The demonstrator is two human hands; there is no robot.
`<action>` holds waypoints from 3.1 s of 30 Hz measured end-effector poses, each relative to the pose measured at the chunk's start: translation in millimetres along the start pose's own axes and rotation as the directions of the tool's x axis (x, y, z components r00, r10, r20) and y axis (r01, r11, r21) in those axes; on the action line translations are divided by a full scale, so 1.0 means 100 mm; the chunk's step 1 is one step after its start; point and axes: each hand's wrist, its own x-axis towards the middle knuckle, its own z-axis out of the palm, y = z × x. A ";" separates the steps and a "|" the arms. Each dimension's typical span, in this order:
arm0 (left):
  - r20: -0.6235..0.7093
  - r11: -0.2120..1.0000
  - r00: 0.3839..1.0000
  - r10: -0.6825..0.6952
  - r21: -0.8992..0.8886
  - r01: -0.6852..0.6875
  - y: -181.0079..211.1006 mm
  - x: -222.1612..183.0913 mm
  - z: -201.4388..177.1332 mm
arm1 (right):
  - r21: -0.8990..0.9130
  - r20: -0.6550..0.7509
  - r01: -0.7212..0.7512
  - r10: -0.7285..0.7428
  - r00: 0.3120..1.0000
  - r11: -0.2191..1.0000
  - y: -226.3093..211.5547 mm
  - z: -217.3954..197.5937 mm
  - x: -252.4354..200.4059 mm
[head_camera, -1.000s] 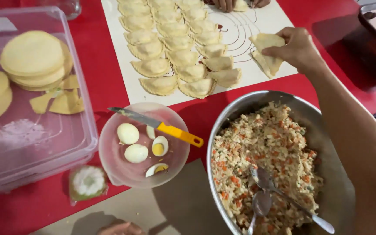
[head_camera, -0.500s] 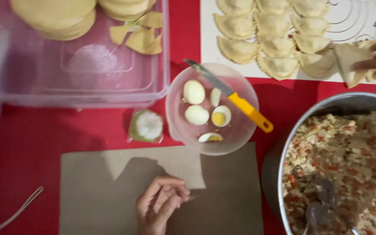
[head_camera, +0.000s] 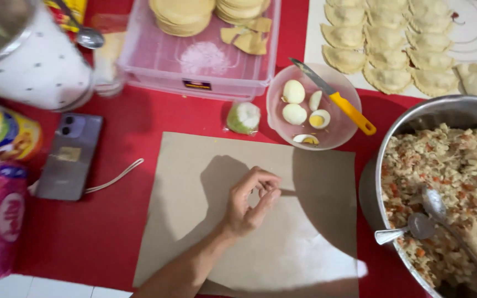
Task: Filling pastry wrappers with a mixture and boiled egg, then folding and sealing them by hand.
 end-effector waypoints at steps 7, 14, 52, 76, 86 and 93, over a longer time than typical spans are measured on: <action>-0.121 0.990 0.992 0.034 0.138 -0.017 0.30 0.14 -0.12 | -0.134 -0.007 0.330 -0.334 0.943 0.935 -3.17 1.27 -0.23; 0.081 0.869 0.980 0.183 0.453 -0.200 0.35 1.29 -0.99 | -0.263 0.023 0.598 -0.615 0.789 0.757 -4.78 2.61 -0.77; 0.366 -0.061 0.926 -0.098 0.926 -0.372 -1.63 3.71 -1.86 | 0.341 -0.027 -0.229 0.253 0.967 0.912 -4.18 2.28 -1.41; 0.219 0.987 0.964 -0.150 -0.024 0.159 0.84 1.92 -1.23 | 0.958 0.005 -0.069 0.226 0.974 0.277 -4.64 1.62 -1.29; 0.309 0.670 0.641 -0.703 -0.016 0.742 0.41 -0.13 -0.96 | 0.973 0.026 -0.086 0.270 0.962 0.214 -4.78 1.87 -1.57; 0.336 0.763 0.687 -0.644 0.220 0.607 0.23 -0.26 -1.07 | 0.821 0.029 -0.181 0.278 0.960 0.541 -4.69 2.09 -1.48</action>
